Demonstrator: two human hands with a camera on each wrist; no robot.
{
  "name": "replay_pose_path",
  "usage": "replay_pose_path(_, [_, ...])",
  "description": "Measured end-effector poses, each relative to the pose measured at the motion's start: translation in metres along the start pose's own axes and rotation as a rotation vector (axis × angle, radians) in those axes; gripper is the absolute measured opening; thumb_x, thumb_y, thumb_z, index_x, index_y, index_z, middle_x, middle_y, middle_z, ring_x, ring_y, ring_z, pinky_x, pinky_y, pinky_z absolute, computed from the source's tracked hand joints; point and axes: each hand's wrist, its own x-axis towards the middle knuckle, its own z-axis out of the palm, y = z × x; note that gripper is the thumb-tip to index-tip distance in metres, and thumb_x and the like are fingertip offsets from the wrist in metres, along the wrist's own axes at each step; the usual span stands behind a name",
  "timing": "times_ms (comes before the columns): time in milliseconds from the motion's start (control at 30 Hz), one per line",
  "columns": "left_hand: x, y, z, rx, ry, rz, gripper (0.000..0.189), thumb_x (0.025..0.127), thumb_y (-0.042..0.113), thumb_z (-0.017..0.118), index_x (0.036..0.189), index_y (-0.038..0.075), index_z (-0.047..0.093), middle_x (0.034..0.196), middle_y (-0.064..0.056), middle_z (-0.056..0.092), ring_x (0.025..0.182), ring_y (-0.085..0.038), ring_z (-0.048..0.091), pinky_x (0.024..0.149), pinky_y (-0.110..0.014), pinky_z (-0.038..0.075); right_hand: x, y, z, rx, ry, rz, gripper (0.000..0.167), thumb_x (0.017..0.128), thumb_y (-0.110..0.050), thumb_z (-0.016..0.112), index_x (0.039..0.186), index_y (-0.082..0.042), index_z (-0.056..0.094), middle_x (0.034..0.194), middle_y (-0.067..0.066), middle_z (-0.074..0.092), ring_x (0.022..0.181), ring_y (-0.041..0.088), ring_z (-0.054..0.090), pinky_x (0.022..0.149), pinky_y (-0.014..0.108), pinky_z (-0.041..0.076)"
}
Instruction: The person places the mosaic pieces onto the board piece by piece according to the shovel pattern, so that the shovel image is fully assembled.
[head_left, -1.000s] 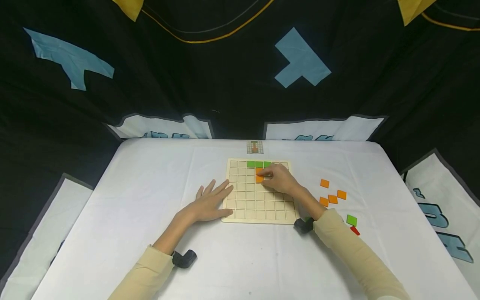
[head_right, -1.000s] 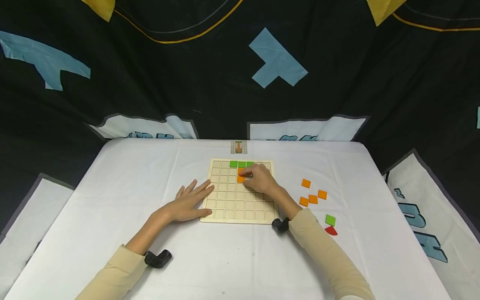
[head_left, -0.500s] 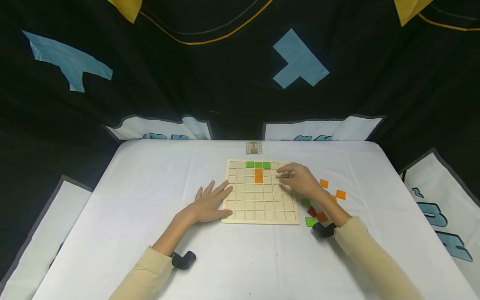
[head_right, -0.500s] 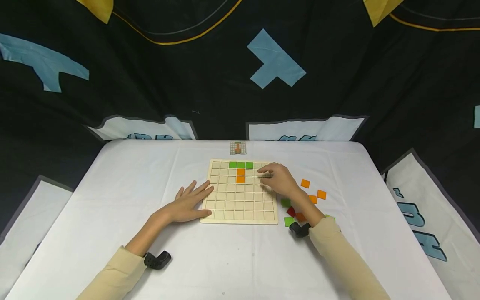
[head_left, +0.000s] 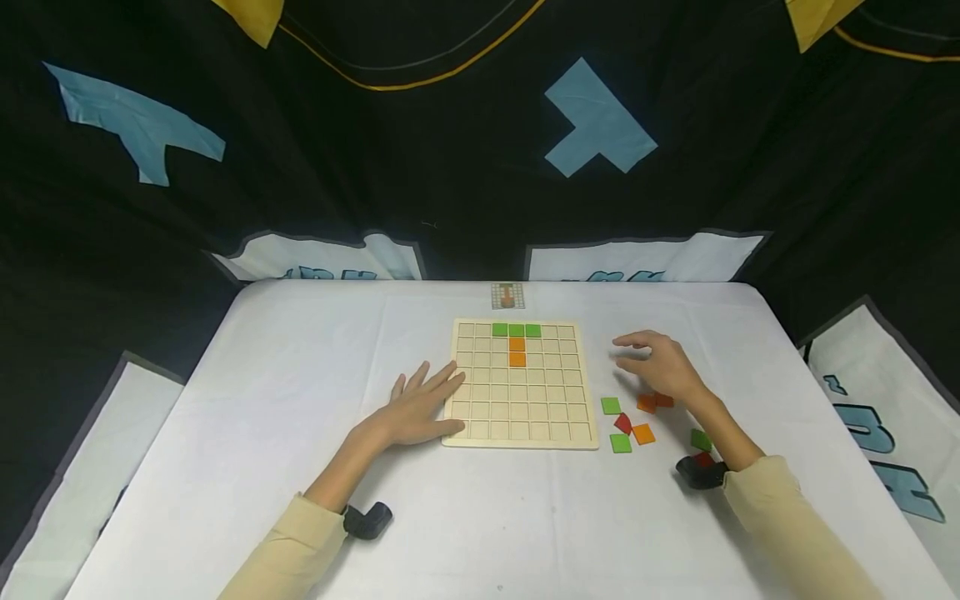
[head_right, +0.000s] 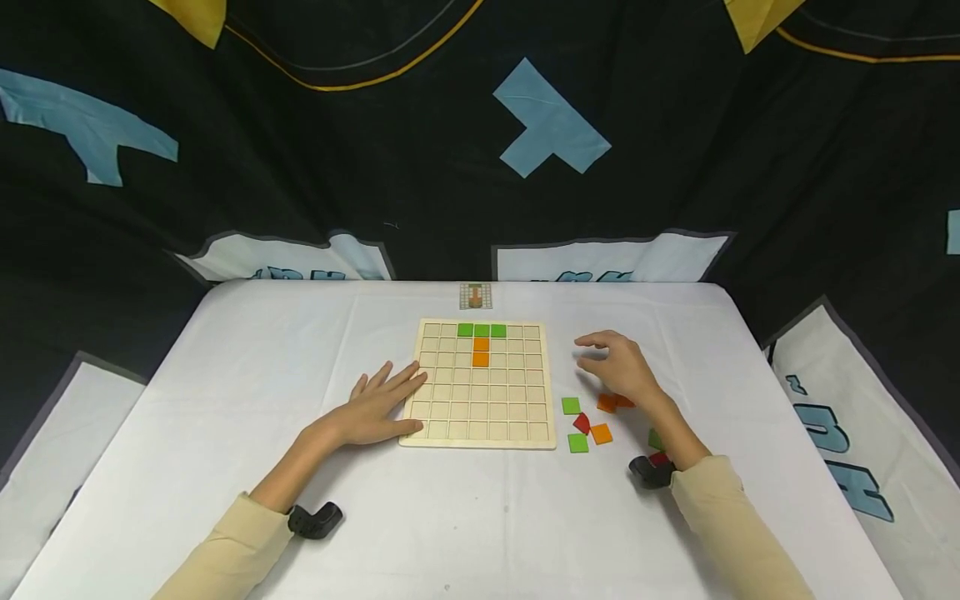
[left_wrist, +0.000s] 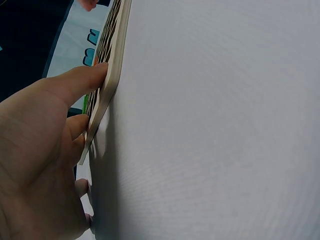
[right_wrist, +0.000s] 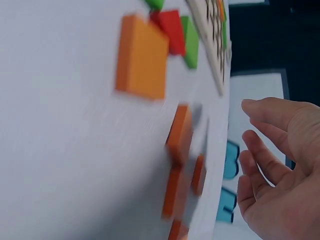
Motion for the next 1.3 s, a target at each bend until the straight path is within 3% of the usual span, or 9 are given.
replay_pose_path(233, [-0.001,0.002,-0.001,-0.003,-0.001,0.008,0.080,0.095,0.052,0.058,0.158,0.012,0.030,0.166,-0.006,0.013,0.149,-0.044,-0.001,0.111,-0.070,-0.002,-0.010,0.024,-0.012,-0.030,0.021,0.044,0.037,0.093,-0.012,0.070,0.127,0.001,0.065,0.136,0.027,0.054,0.123,0.046,0.049,0.100,0.062,0.041])
replay_pose_path(567, [0.000,0.001,-0.001,-0.006,-0.005,0.003,0.080,0.095,0.052,0.059,0.158,0.012,0.030,0.166,-0.006,0.013,0.149,-0.044,-0.001,0.111,-0.070,-0.002,-0.015,0.048,-0.018,-0.015,-0.048,0.116,0.040,0.094,-0.012,0.067,0.131,0.003,0.061,0.139,0.029,0.049,0.128,0.046,0.042,0.107,0.063,0.032])
replay_pose_path(1033, [-0.001,0.002,-0.002,-0.007,-0.006,0.003,0.081,0.095,0.051,0.059,0.158,0.012,0.029,0.166,-0.007,0.013,0.149,-0.044,-0.001,0.111,-0.070,-0.002,-0.014,0.051,-0.017,-0.019,-0.065,0.099,0.035,0.094,-0.012,0.067,0.126,0.003,0.066,0.130,0.027,0.057,0.114,0.041,0.050,0.101,0.059,0.041])
replay_pose_path(1300, [-0.001,0.002,-0.002,-0.008,-0.009,0.009,0.080,0.095,0.050,0.059,0.158,0.011,0.029,0.166,-0.007,0.014,0.149,-0.044,-0.001,0.110,-0.071,-0.002,-0.008,0.036,-0.012,-0.026,-0.026,0.058,0.034,0.093,-0.011,0.067,0.124,0.002,0.067,0.129,0.024,0.061,0.114,0.040,0.054,0.093,0.053,0.051])
